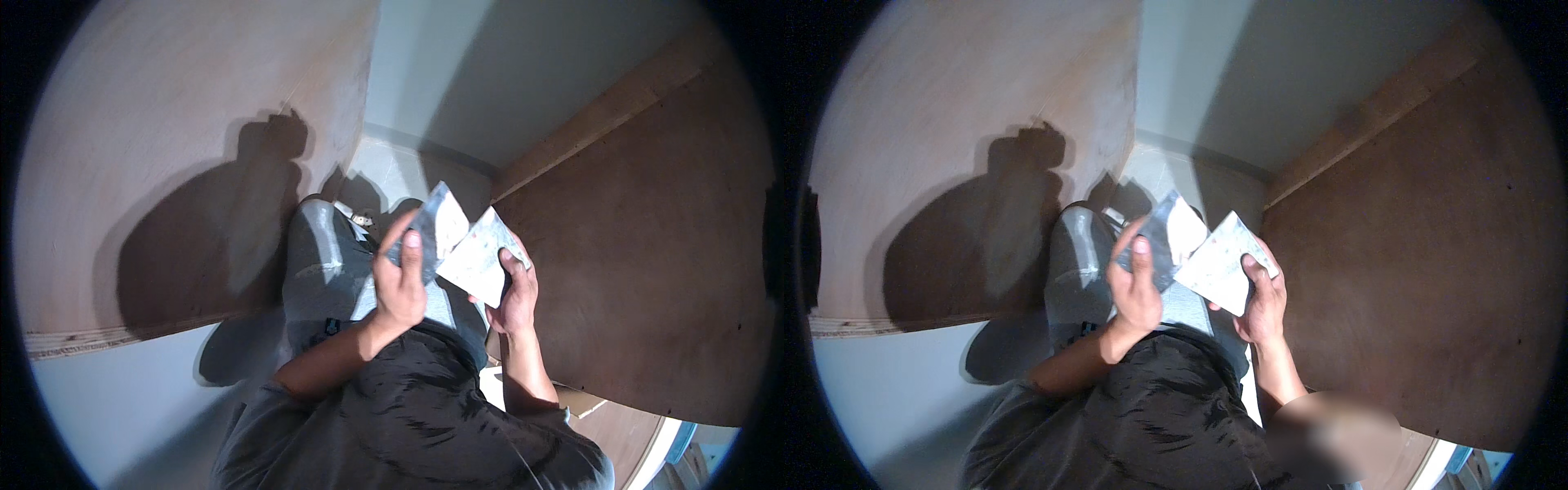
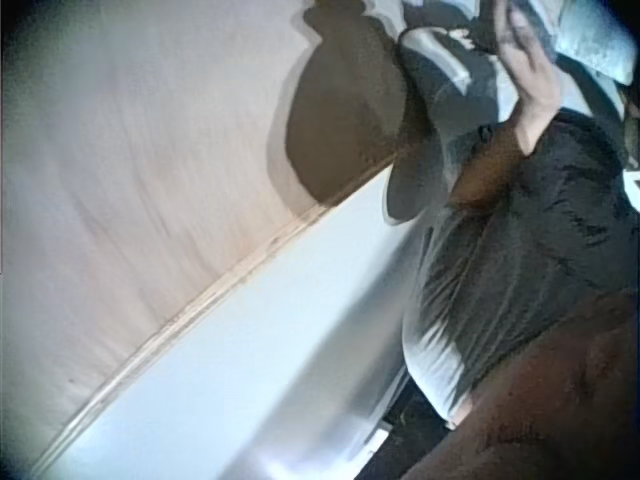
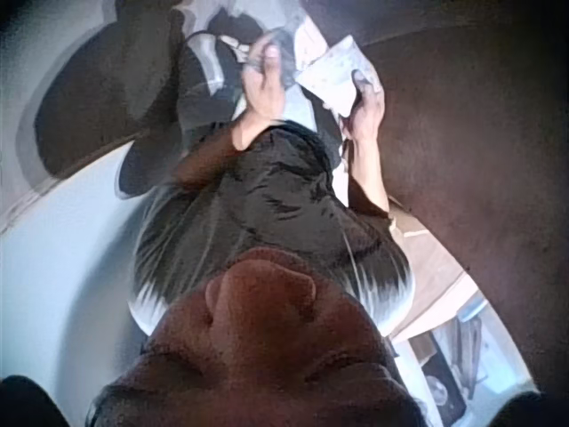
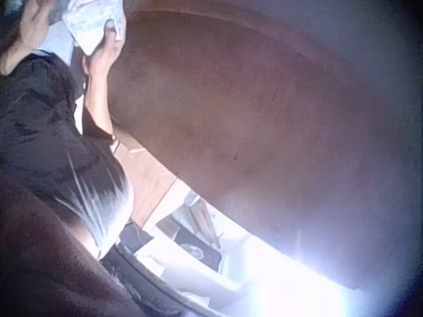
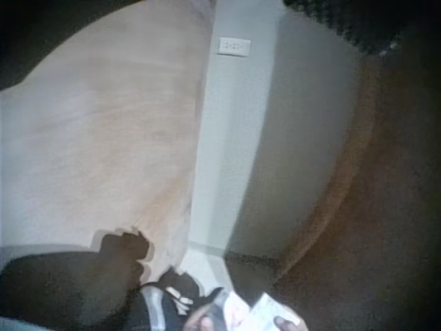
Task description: The person uses two putty knives to transfer a white compound from a container onto a trowel, then applies it to a wooden surface. They repeatedly scrape the compound between the tools and spread it along the wood, occasionally dipping a stick into a container to retrieve more material.
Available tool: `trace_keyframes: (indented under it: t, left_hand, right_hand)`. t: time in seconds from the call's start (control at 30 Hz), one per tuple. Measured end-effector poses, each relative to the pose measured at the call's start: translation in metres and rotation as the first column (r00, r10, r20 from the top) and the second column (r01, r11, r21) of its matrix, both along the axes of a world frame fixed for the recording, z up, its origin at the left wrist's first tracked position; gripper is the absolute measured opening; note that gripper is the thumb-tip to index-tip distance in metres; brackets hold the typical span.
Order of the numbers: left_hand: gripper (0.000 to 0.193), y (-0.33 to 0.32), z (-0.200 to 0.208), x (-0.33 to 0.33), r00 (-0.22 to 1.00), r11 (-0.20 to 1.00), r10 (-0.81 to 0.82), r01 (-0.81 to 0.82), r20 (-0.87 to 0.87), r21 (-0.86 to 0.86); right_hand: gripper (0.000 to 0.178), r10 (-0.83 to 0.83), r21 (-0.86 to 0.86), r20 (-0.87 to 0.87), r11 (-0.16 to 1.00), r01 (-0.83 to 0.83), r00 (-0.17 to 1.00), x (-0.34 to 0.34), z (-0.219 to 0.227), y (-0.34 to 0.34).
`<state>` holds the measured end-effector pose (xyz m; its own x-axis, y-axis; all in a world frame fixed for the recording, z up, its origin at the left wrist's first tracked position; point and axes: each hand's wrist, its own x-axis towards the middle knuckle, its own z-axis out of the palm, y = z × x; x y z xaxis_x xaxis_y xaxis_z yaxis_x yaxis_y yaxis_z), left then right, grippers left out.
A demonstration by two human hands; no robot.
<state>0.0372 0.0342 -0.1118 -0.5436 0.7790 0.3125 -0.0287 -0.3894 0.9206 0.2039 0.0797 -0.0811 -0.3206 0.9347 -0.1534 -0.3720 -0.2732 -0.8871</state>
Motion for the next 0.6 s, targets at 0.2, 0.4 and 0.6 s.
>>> trace_keyframes:
  t: [0.2,0.4,0.6]
  left_hand:
    - [0.041,-0.007,-0.011,0.023,0.990,0.993,-0.104,0.108,-0.092,0.046]
    - [0.040,-0.028,-0.014,0.024,0.933,0.964,-0.259,0.267,-0.249,-0.003]
    - [0.042,-0.022,0.010,-0.011,0.672,0.920,-0.303,0.391,0.675,0.023]
  right_hand:
    - [0.054,-0.138,0.007,0.124,0.990,0.138,0.983,0.012,-0.004,-0.023]
    - [0.055,-0.144,0.152,0.060,0.979,0.133,0.988,0.012,0.018,-0.007]
    - [0.055,-0.253,0.641,0.281,0.767,0.014,0.926,0.017,0.022,-0.002]
